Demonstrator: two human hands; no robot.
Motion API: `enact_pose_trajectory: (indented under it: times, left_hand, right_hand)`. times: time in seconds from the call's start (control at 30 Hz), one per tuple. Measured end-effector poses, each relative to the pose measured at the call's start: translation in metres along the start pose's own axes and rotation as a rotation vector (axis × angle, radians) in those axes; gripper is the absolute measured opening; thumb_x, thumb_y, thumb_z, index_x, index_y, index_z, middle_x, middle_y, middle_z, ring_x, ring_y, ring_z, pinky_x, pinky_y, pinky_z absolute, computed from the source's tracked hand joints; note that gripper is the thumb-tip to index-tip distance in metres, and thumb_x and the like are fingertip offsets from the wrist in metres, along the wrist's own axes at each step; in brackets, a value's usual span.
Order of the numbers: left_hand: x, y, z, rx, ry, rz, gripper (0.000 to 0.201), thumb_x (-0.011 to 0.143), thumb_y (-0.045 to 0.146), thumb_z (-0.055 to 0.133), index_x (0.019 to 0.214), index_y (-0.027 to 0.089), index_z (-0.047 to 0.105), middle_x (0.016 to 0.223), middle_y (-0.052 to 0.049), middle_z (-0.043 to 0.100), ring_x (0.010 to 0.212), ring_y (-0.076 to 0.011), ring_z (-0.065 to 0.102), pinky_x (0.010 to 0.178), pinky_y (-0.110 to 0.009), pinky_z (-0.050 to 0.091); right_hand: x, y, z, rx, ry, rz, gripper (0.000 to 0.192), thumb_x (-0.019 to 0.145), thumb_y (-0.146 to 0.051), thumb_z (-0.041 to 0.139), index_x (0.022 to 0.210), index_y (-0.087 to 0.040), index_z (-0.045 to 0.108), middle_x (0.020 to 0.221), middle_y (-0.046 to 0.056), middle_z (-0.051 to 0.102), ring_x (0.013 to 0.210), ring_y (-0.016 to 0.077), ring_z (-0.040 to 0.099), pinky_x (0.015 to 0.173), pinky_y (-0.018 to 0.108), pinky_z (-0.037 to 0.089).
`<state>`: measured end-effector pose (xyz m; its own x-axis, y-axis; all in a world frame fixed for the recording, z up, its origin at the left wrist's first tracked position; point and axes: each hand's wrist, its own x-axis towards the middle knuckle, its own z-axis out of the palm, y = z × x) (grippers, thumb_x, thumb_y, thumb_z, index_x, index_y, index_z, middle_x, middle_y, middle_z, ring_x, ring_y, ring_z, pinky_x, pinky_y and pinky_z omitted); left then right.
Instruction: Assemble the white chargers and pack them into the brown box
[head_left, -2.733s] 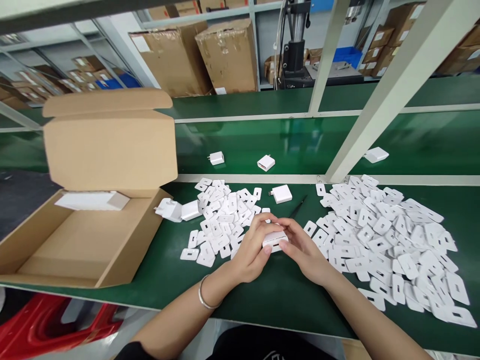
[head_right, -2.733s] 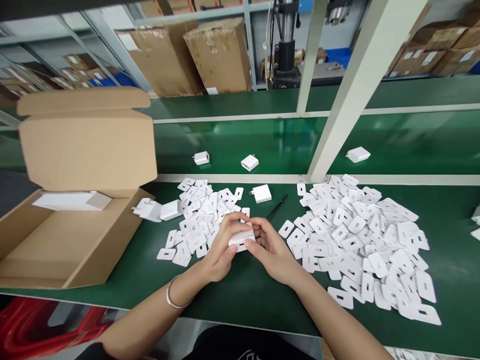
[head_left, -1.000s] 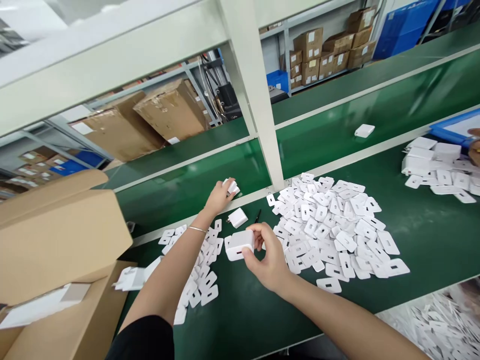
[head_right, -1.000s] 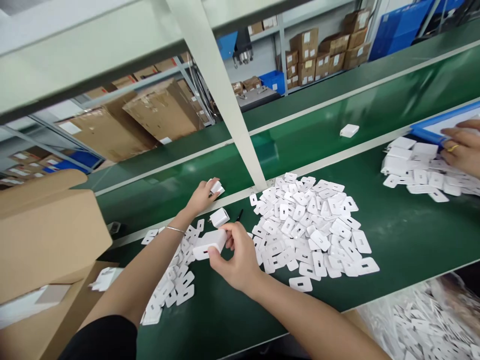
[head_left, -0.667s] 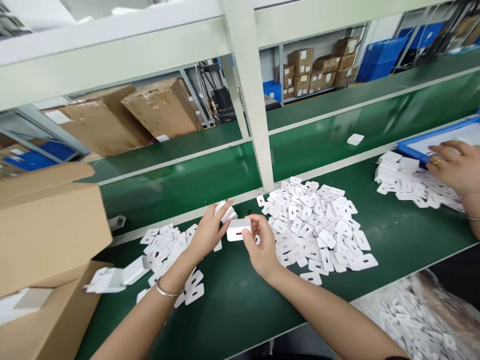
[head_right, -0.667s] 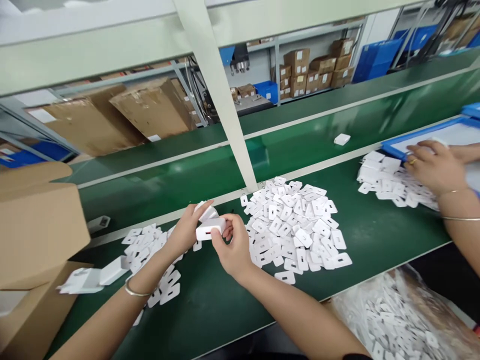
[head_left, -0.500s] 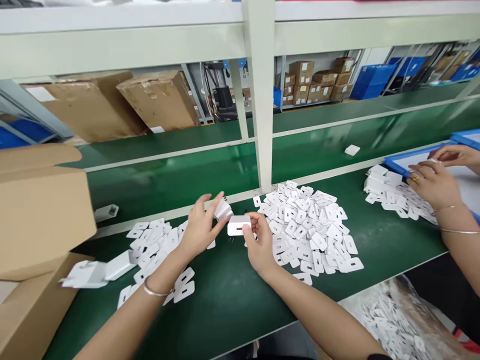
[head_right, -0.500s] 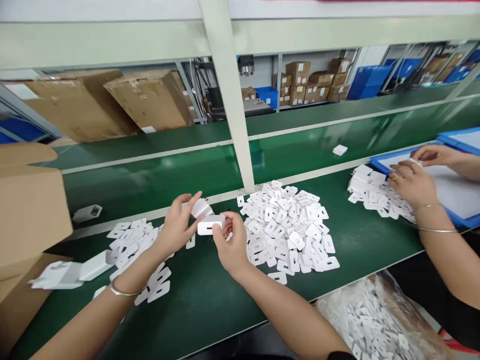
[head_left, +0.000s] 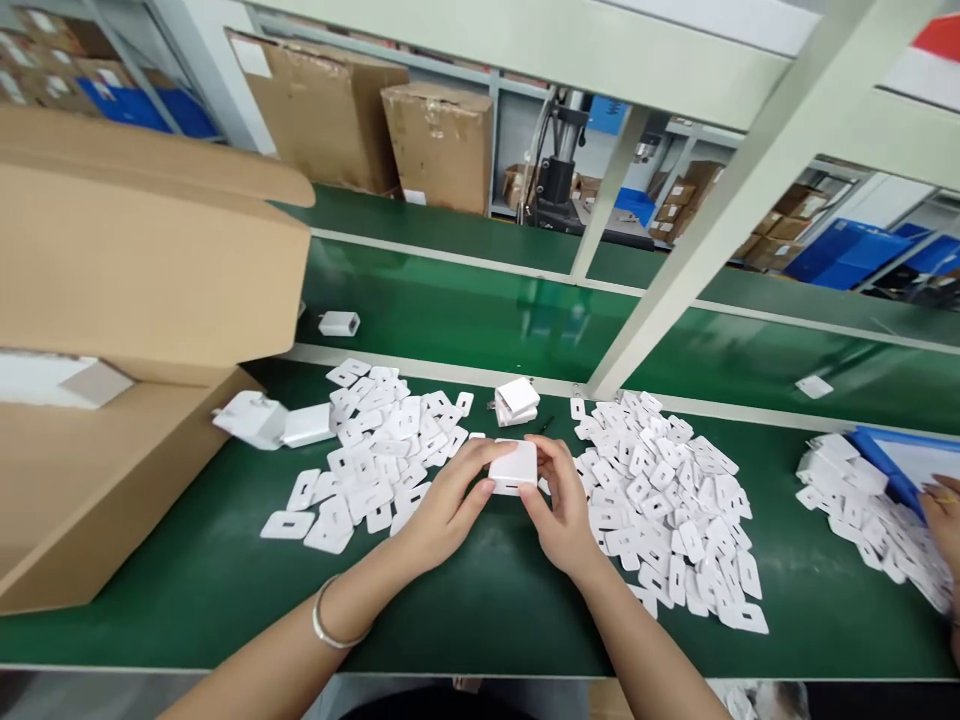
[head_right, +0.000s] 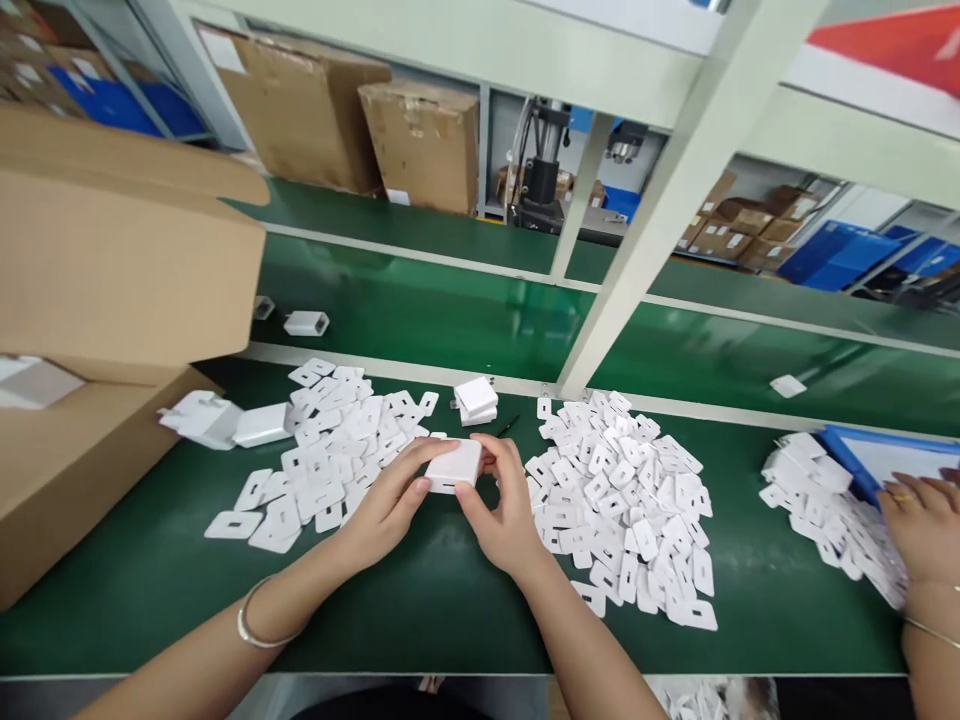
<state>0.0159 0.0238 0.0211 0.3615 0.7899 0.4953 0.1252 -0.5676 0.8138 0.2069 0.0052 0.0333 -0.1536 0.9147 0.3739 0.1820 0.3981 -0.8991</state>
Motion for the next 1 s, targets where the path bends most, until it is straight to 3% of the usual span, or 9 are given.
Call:
enact_pose_trajectory:
  times: [0.1, 0.2, 0.43, 0.6, 0.77, 1.0]
  left_hand:
    - [-0.002, -0.005, -0.005, 0.005, 0.034, 0.030, 0.036, 0.111, 0.045, 0.045, 0.137, 0.028, 0.061, 0.112, -0.009, 0.062, 0.101, -0.0234, 0.060, 0.086, -0.035, 0.049]
    - [-0.004, -0.005, -0.004, -0.003, 0.093, 0.009, 0.033, 0.111, 0.044, 0.044, 0.130, 0.025, 0.063, 0.102, -0.006, 0.059, 0.091, -0.0212, 0.058, 0.079, -0.033, 0.047]
    - [0.000, -0.004, -0.001, -0.058, 0.078, -0.020, 0.035, 0.112, 0.046, 0.037, 0.127, 0.023, 0.058, 0.107, -0.008, 0.059, 0.094, -0.0217, 0.058, 0.082, -0.035, 0.048]
    - [0.004, -0.008, -0.003, 0.007, 0.116, 0.067, 0.035, 0.110, 0.050, 0.043, 0.114, 0.020, 0.061, 0.090, -0.004, 0.055, 0.079, -0.0188, 0.051, 0.071, -0.032, 0.043]
    - [0.005, -0.005, 0.002, 0.065, 0.139, 0.105, 0.033, 0.109, 0.048, 0.046, 0.107, 0.019, 0.063, 0.084, -0.002, 0.050, 0.076, -0.0179, 0.050, 0.066, -0.030, 0.040]
    - [0.004, -0.006, 0.004, 0.063, 0.174, 0.160, 0.032, 0.110, 0.047, 0.045, 0.113, 0.020, 0.063, 0.084, -0.001, 0.051, 0.074, -0.0166, 0.050, 0.065, -0.029, 0.040]
  right_hand:
    - [-0.001, 0.000, 0.003, 0.063, -0.071, 0.036, 0.039, 0.106, -0.046, 0.056, 0.141, -0.030, 0.054, 0.122, 0.008, 0.058, 0.109, 0.0239, 0.063, 0.096, 0.040, 0.056]
    - [-0.001, 0.003, 0.006, 0.101, -0.062, 0.063, 0.035, 0.106, -0.048, 0.057, 0.136, -0.029, 0.058, 0.118, 0.008, 0.062, 0.104, 0.0226, 0.065, 0.091, 0.036, 0.058]
    - [0.002, 0.005, 0.008, 0.046, -0.030, 0.083, 0.033, 0.105, -0.048, 0.060, 0.132, -0.029, 0.061, 0.115, 0.007, 0.064, 0.100, 0.0214, 0.066, 0.088, 0.034, 0.058]
    - [0.002, 0.003, 0.008, 0.135, -0.120, 0.151, 0.033, 0.106, -0.050, 0.056, 0.131, -0.029, 0.060, 0.117, 0.006, 0.067, 0.105, 0.0214, 0.067, 0.091, 0.034, 0.059]
    - [0.002, 0.008, 0.008, 0.108, -0.115, 0.165, 0.038, 0.099, -0.054, 0.067, 0.126, -0.027, 0.063, 0.115, 0.007, 0.068, 0.105, 0.0231, 0.068, 0.091, 0.034, 0.059]
    - [0.006, 0.002, 0.011, 0.078, -0.068, 0.155, 0.035, 0.096, -0.053, 0.072, 0.121, -0.028, 0.068, 0.113, 0.007, 0.069, 0.100, 0.0227, 0.070, 0.085, 0.034, 0.061]
